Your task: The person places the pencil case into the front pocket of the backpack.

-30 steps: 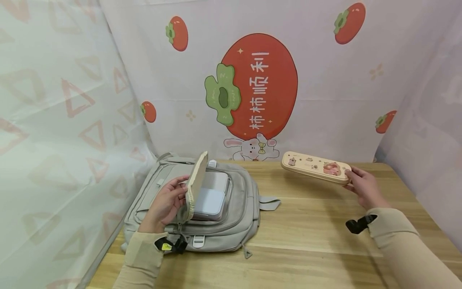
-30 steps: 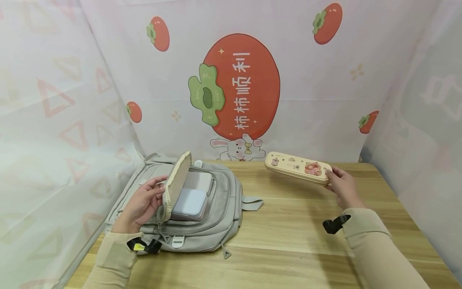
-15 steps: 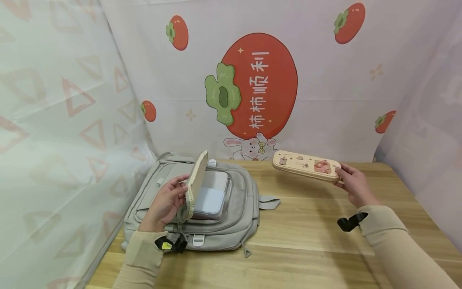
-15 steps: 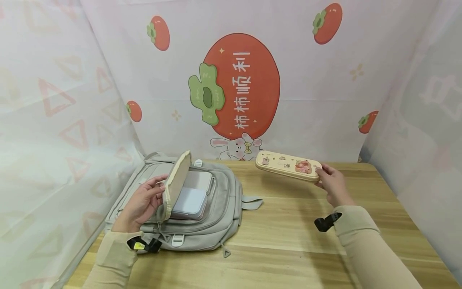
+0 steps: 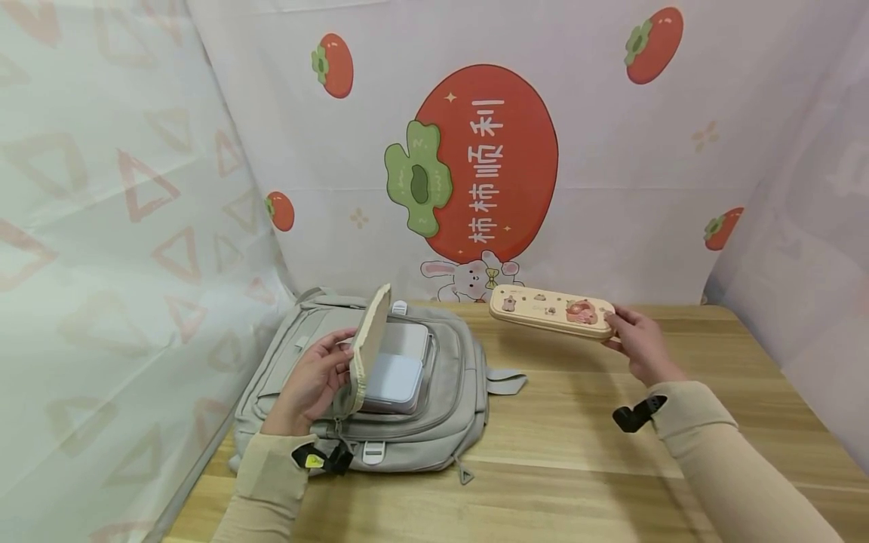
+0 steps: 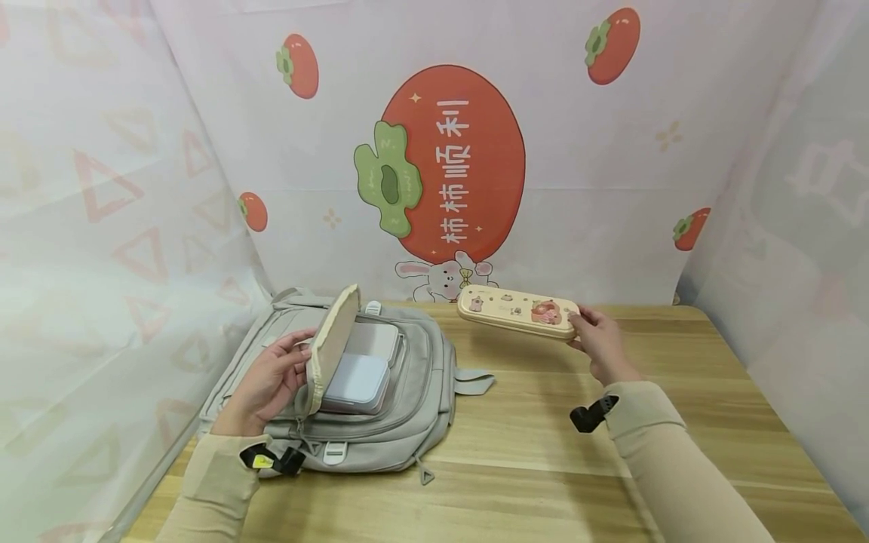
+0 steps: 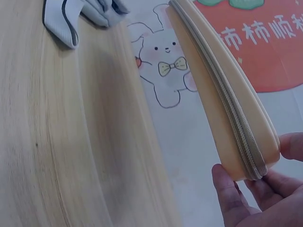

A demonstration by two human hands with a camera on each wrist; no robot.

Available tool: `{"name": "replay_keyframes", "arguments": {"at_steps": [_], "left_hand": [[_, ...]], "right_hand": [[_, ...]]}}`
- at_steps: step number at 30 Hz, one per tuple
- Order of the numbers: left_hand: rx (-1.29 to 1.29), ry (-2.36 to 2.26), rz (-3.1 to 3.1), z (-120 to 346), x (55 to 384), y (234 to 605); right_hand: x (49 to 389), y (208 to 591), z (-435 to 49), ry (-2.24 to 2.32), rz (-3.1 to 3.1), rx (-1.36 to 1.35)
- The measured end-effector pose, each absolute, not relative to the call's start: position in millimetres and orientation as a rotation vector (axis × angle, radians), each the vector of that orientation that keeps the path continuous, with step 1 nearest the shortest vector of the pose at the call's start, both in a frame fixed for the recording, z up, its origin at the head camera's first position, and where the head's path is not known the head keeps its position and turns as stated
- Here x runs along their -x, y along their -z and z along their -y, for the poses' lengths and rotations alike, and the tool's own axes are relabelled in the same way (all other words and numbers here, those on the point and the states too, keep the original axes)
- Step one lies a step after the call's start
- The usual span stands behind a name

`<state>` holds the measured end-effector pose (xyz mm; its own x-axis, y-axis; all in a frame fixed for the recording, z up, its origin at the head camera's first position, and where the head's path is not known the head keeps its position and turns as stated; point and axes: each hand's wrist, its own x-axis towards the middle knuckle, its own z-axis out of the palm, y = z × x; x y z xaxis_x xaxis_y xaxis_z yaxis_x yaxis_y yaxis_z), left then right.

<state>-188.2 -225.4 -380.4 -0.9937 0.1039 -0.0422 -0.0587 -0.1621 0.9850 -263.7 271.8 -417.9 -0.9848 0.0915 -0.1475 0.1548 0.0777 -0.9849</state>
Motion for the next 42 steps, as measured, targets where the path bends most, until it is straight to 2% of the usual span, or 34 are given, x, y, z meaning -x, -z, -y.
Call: {"name": "replay_keyframes", "arguments": {"at_steps": [23,42], "left_hand": [[-0.07,-2.311,-1.963,226.0,190.9,380.4],[-0.109,-2.325,-1.963,227.3,188.6,380.9]], "right_hand": [[280.9,425.4,-193.7,2.005,-2.262,-0.218],[280.5,437.7,-145.6,2.022,-2.202,-0.218]]}}
